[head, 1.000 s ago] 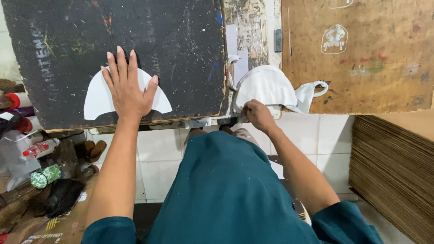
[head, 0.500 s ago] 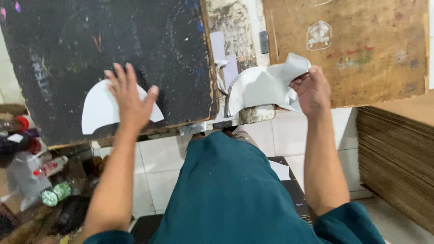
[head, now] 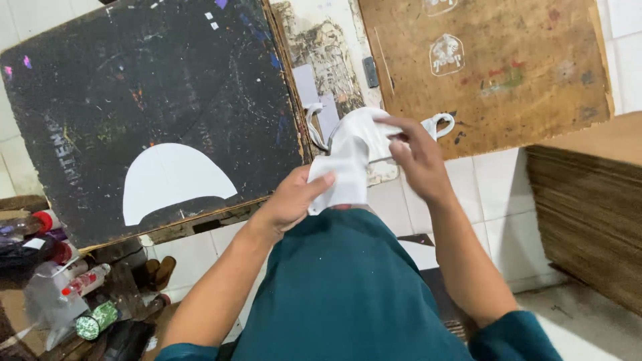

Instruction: Placing and smoothing fabric pieces on a screen printing board and removing them after processing.

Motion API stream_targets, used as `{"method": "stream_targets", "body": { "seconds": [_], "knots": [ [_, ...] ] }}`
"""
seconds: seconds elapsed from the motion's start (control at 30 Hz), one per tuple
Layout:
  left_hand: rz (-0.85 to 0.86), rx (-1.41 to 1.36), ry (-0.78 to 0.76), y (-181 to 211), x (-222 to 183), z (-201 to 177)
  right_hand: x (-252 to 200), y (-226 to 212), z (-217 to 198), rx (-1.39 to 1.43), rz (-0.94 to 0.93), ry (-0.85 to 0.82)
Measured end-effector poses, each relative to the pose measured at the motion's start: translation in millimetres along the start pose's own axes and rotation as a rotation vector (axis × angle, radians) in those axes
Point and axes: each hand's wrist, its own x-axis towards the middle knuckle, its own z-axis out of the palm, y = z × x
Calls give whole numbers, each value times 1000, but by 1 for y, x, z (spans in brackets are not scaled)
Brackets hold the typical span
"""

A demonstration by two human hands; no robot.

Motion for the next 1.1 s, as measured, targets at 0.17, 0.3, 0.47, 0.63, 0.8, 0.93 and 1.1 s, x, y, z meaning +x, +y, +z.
{"method": "stream_targets", "body": {
  "seconds": [0.17, 0.3, 0.47, 0.63, 0.8, 0.93, 1.1],
  "knots": [
    [-12, 200, -178, 8, -8, -25, -34, 184, 39, 717, 408, -304],
    [91, 378, -131, 44, -23, -34, -5, 104, 32, 505, 681, -304],
    [-3, 591, -103, 54, -63, -31, 34, -46, -150, -712, 344, -524],
    [69, 578, 12, 31, -82, -37, 28, 41, -228, -1052, 604, -346],
    [-89, 497, 131, 8, -92, -57, -6, -20, -163, -855, 562, 90],
    [-180, 606, 137, 23, -100, -46, 11, -15, -124, -985, 515, -196],
    [27, 698, 96, 31, -99, -55, 32, -98, -54, -435, 335, -324]
  ]
}}
